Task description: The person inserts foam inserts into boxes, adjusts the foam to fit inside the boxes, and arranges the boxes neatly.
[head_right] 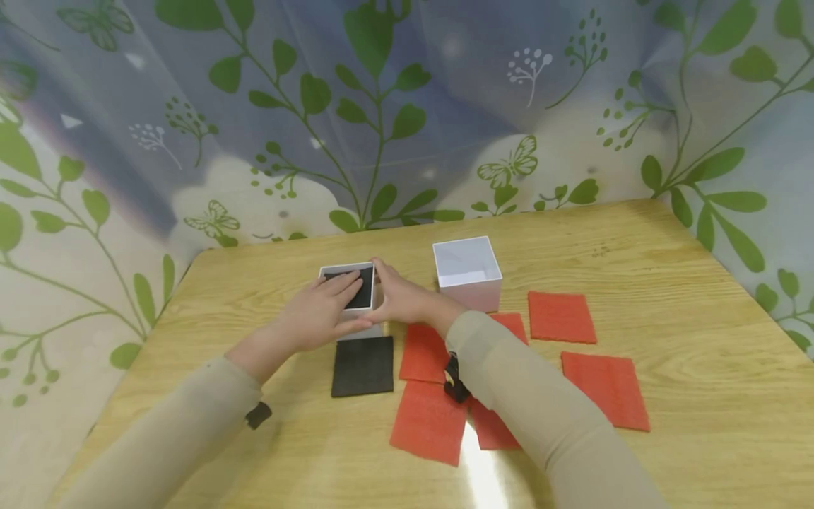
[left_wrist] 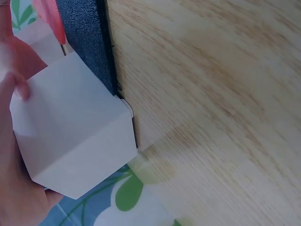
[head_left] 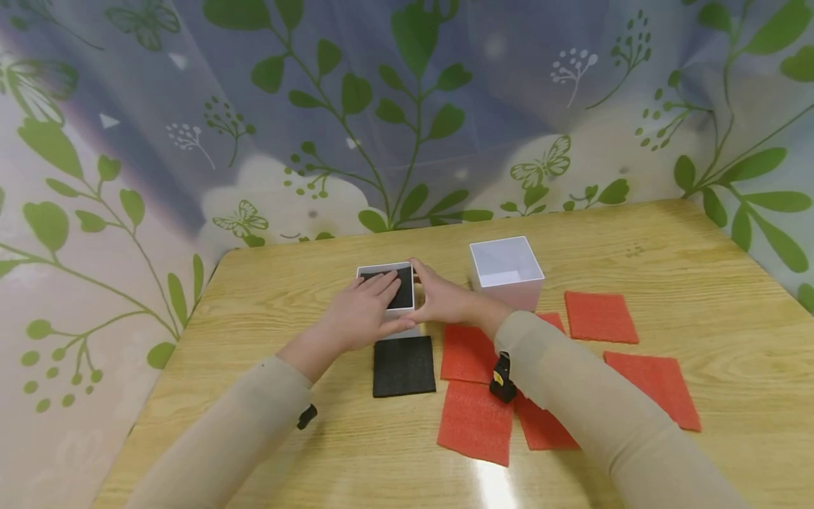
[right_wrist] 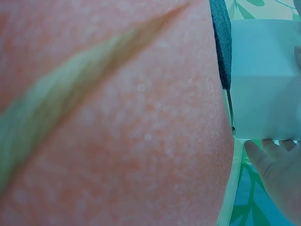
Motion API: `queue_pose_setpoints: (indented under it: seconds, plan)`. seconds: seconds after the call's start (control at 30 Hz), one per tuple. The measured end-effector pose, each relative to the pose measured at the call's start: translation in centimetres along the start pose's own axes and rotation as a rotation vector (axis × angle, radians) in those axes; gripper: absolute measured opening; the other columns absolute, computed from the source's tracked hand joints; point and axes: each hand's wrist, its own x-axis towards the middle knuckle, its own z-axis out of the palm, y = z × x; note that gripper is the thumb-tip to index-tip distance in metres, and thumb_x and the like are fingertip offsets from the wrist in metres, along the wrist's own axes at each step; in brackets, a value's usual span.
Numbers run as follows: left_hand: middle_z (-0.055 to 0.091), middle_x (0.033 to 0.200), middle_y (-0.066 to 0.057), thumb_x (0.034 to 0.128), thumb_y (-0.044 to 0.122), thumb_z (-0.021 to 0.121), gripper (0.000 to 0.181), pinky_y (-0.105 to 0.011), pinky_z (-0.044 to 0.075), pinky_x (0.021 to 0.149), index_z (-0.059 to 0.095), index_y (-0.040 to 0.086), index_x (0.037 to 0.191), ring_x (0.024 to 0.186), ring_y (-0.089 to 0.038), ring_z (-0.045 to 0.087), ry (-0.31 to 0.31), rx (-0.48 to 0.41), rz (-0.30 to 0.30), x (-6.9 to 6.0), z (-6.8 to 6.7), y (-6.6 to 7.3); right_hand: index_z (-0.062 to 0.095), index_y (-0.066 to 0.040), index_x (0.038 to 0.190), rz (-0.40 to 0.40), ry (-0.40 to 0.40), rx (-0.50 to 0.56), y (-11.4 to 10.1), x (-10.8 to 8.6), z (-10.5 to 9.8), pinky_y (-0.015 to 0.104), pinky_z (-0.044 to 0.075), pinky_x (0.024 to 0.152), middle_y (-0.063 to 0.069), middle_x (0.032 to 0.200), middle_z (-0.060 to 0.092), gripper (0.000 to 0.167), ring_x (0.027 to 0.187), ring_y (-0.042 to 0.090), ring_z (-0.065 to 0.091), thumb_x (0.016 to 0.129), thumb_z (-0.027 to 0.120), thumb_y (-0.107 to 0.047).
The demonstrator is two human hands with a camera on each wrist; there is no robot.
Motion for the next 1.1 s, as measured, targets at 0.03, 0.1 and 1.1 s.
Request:
queue_pose_setpoints:
  seconds: [0.03,0.1,1.1]
  plan:
    - [0.028,0.15,-0.01,0.0876,0.069,0.032,0.085,-0.047,0.025,0.108,0.031,0.007,0.146,0.138,-0.021,0.024,-0.003,0.0,-0.001,0.02,-0.07,0.01,-0.005,-0.011,0.148,0.005,-0.002,0.001,-0.05,0.0,0.0,0.042,0.024,0.108,0.014,0.152,0.01,0.11,0.137,0.025,0.021,0.077,0.077,-0.03]
    - [0.026,0.151,-0.008,0.0877,0.069,0.033,0.085,-0.047,0.024,0.108,0.028,0.009,0.147,0.138,-0.021,0.023,-0.011,0.0,0.003,0.09,-0.22,0.08,-0.007,-0.01,0.149,0.011,-0.004,0.001,-0.1,0.0,-0.01,0.042,0.024,0.108,0.014,0.153,0.006,0.11,0.137,0.026,0.02,0.079,0.076,-0.029]
    - [0.016,0.154,-0.001,0.0833,0.073,0.039,0.092,-0.053,0.024,0.106,0.019,0.013,0.15,0.139,-0.02,0.018,0.005,-0.083,-0.01,0.77,0.19,0.8,-0.012,-0.014,0.149,0.043,-0.017,0.047,-0.31,-0.14,0.0,0.044,0.021,0.109,0.01,0.155,-0.002,0.115,0.14,0.023,0.011,0.078,0.076,-0.036]
